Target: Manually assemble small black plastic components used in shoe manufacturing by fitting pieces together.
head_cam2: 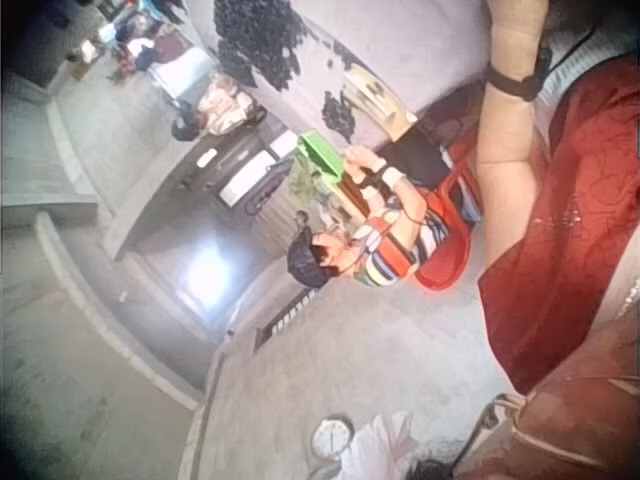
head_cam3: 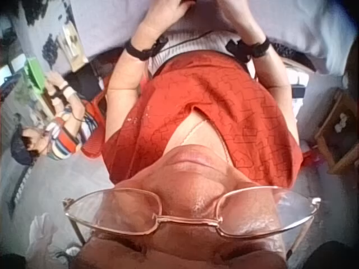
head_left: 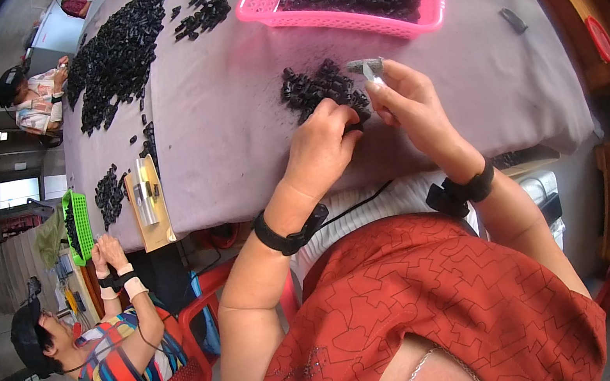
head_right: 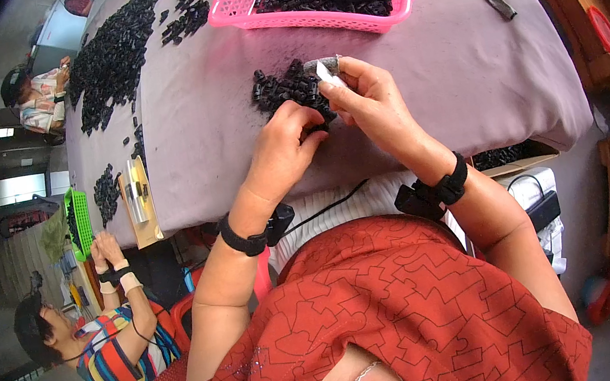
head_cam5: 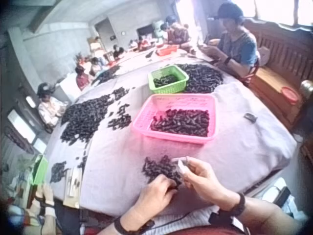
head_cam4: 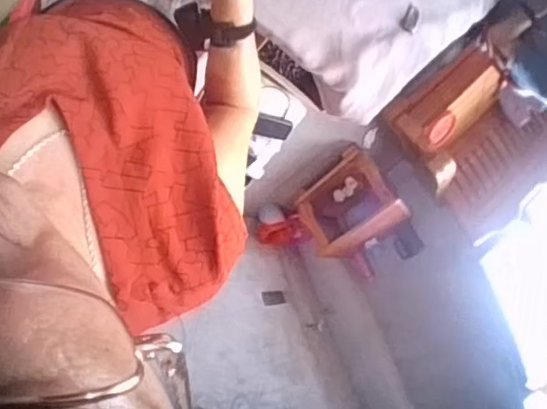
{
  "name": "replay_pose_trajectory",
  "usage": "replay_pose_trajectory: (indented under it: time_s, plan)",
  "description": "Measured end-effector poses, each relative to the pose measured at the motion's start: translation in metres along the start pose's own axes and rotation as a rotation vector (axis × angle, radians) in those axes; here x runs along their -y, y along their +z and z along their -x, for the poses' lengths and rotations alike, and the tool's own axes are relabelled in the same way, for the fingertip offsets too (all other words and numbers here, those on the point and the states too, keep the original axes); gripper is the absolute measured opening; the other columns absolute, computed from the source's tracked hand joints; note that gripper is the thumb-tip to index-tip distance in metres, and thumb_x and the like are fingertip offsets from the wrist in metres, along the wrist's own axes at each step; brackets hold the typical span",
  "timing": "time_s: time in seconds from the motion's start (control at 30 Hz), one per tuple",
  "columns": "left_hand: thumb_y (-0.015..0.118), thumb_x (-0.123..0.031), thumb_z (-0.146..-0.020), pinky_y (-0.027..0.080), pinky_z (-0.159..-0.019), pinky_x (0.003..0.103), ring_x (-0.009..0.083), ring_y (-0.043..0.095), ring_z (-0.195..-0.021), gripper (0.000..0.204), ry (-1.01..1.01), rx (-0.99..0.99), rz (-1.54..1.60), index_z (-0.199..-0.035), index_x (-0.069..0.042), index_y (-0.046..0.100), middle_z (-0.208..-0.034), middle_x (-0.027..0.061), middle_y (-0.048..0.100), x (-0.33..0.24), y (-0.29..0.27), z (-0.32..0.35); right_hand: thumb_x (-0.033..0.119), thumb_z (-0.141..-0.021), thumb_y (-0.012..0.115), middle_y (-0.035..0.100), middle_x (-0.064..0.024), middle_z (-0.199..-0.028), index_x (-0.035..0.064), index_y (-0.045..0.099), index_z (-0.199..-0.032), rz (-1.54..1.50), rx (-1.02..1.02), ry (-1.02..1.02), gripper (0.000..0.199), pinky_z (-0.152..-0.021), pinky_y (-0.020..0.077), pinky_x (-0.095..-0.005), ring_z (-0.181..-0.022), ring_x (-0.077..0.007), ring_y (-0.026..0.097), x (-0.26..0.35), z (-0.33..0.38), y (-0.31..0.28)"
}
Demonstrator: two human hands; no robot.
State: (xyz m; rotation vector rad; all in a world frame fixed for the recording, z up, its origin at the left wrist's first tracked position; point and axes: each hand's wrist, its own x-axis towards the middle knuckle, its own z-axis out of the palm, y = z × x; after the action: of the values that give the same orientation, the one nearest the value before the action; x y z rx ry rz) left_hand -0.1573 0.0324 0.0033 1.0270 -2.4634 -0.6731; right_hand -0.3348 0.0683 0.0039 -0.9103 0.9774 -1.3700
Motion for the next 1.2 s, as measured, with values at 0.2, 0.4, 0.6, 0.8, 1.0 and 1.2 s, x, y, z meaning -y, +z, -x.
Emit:
replay_pose_trajectory:
  time_s: [0.2, 0.4, 0.6, 0.8, 1.0, 1.2]
  plan:
    - [0.065, -0.008, -0.086, 0.052, -0.068, 0.031, 0.0195, 0.064, -0.079, 0.012, -0.134, -0.097, 0.299, -0.097, -0.002, 0.063, -0.094, 0.0079, 0.063, 0.013, -0.002, 0.008, 0.017, -0.093, 0.061, 0.053, 0.0063, -0.078, 0.0042, 0.06, -0.11, 0.098, 0.036, -0.021, 0.022, -0.052, 0.0325, -0.0172, -0.064, 0.0001, 0.043, 0.0, -0.001, 0.0]
    - [0.058, -0.011, -0.093, 0.052, -0.068, 0.025, 0.0125, 0.062, -0.078, 0.015, -0.527, -0.115, 1.622, -0.107, -0.005, 0.061, -0.096, 0.0069, 0.066, 0.029, -0.022, 0.021, 0.015, -0.092, 0.061, 0.056, 0.0053, -0.083, 0.0035, 0.057, -0.119, 0.134, 0.183, 0.055, 0.03, -0.054, 0.0328, -0.017, -0.068, -0.0003, 0.042, 0.006, 0.005, 0.007]
    - [0.057, -0.013, -0.094, 0.052, -0.071, 0.027, 0.0116, 0.06, -0.078, 0.016, -0.57, -0.031, 1.792, -0.107, -0.004, 0.06, -0.092, 0.0043, 0.065, 0.023, -0.02, 0.027, 0.011, -0.091, 0.061, 0.062, -0.0001, -0.097, 0.003, 0.045, -0.137, 0.124, 0.363, 0.063, 0.049, -0.073, 0.0428, -0.0214, -0.085, -0.0053, 0.051, 0.014, 0.01, 0.017]
    - [0.059, -0.017, -0.094, 0.054, -0.071, 0.026, 0.0099, 0.062, -0.077, 0.02, -0.567, 0.022, 1.839, -0.109, -0.004, 0.06, -0.088, 0.0011, 0.064, 0.016, -0.016, 0.025, 0.013, -0.091, 0.063, 0.063, -0.002, -0.099, 0.003, 0.045, -0.137, 0.153, 0.395, 0.087, 0.051, -0.076, 0.044, -0.0232, -0.088, -0.0068, 0.053, 0.012, 0.01, 0.016]
    - [0.062, -0.021, -0.093, 0.054, -0.068, 0.025, 0.0088, 0.062, -0.074, 0.025, -0.572, 0.003, 1.81, -0.111, -0.004, 0.06, -0.086, 0.0007, 0.064, 0.023, -0.01, 0.028, 0.016, -0.092, 0.063, 0.06, 0.0004, -0.085, 0.0024, 0.044, -0.137, 0.155, 0.439, 0.087, 0.051, -0.066, 0.0418, -0.0227, -0.076, -0.0058, 0.049, 0.007, 0.01, 0.015]
    - [0.062, -0.023, -0.093, 0.052, -0.066, 0.023, 0.0075, 0.06, -0.074, 0.026, -0.592, 0.015, 1.808, -0.111, -0.005, 0.06, -0.09, 0.0009, 0.064, 0.023, -0.008, 0.03, 0.016, -0.091, 0.063, 0.058, -0.0002, -0.081, 0.0022, 0.043, -0.137, 0.164, 0.46, 0.094, 0.052, -0.065, 0.0416, -0.023, -0.071, -0.0061, 0.048, 0.001, 0.009, 0.01]
